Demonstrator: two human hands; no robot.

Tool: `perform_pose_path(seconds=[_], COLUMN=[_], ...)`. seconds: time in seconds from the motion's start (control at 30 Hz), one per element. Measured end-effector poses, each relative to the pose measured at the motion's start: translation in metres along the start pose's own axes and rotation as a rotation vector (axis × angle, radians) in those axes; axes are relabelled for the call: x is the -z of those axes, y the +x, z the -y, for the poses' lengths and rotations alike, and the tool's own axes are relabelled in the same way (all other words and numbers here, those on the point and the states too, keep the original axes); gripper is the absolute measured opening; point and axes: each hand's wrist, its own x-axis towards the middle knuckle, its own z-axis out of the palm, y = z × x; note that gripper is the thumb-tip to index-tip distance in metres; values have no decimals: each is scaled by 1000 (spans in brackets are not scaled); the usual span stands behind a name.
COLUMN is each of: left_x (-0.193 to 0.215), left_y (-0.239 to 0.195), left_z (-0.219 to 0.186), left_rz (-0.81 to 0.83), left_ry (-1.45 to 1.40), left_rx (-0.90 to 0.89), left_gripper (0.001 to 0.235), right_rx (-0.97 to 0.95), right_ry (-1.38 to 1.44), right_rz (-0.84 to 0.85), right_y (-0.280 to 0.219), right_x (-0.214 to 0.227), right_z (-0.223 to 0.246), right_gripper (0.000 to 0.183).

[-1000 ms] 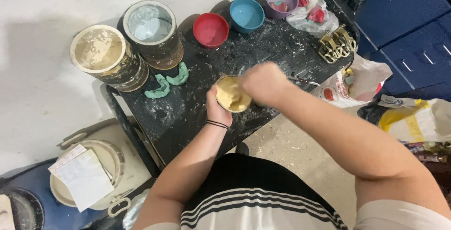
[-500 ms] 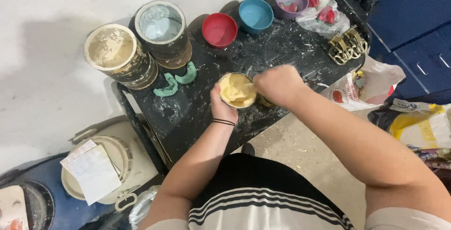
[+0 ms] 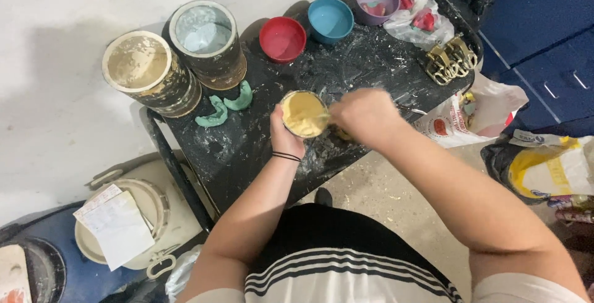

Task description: The person mixes a yellow paste in a small container using a green spatula. They then place a pink clay piece onto a yellow clay base and use a small tool to smooth and shape the pink clay on top.

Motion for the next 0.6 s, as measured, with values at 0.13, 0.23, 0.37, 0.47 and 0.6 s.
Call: perform_pose_path(seconds=[0.13, 0.23, 0.37, 0.47, 0.6], left_x=[-30, -52, -68, -72, -70], left_y=[-30, -57, -62, -59, -55], left_z=[-17, -13, -1, -1, 6], left_rz=[41, 75, 88, 76, 34], left_ry=[14, -22, -79, -84, -81], left_rx=[24, 119, 190, 167, 142], left_gripper=[64, 73, 68, 66, 70], right_rx=[-31, -152, -132, -179, -190], right_ry=[293, 547, 532, 501, 474], right_rz=[-382, -370, -571, -629, -563], right_y=[-29, -48, -76, -103, -137], right_x=[5, -27, -88, -122, -137], right_z=[-19, -15, -19, -31, -60], right_gripper=[14, 15, 37, 38, 42])
